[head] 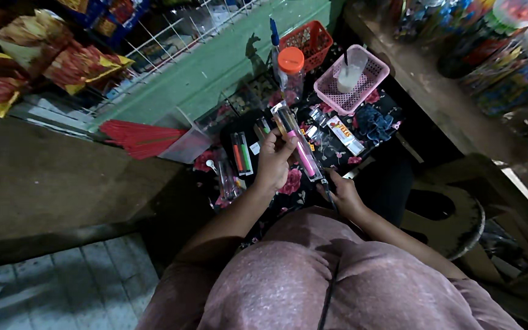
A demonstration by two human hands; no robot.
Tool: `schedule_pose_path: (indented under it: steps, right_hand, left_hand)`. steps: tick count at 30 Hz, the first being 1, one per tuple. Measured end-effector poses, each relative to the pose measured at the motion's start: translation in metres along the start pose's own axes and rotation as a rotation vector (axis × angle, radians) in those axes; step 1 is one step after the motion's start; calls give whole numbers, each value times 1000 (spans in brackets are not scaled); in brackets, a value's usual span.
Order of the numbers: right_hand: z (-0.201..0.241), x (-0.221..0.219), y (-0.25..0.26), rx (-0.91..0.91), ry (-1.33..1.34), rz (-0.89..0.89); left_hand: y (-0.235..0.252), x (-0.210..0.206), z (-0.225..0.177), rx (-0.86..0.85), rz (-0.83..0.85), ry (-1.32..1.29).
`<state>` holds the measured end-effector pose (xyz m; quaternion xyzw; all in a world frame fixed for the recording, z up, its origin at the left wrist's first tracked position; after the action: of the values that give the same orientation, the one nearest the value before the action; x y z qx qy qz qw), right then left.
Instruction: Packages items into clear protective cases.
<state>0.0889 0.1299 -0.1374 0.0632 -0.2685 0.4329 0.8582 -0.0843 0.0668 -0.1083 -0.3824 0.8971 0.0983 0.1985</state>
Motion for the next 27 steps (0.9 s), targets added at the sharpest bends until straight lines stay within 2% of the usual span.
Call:
schedule_pose_path:
  steps: [6,13,21,27]
  right_hand:
    - [-4,1,4,-102,-1,66]
    - [-7,4,2,-59,-27,17]
    - [-10,5,8,-138,-57,54]
    - [-22,-4,12,-104,-33,70]
  left_hand:
    - [-11,-8,7,60,21,48]
    - [-11,-9,13,78,12,35]
    - [-23,-10,26,131,74,77]
    - [-26,-2,37,175,26,98]
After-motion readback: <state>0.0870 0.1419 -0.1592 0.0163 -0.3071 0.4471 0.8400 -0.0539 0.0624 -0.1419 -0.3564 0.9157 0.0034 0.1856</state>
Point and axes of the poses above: each hand's wrist, its own y-axis towards the middle knuckle, its own x-axis out of the back of the hand, z = x × y, the point moved 7 cm from there along y, towards the middle knuckle, and after that the axes turned 12 degrees about -x, right-handed, at the moved point
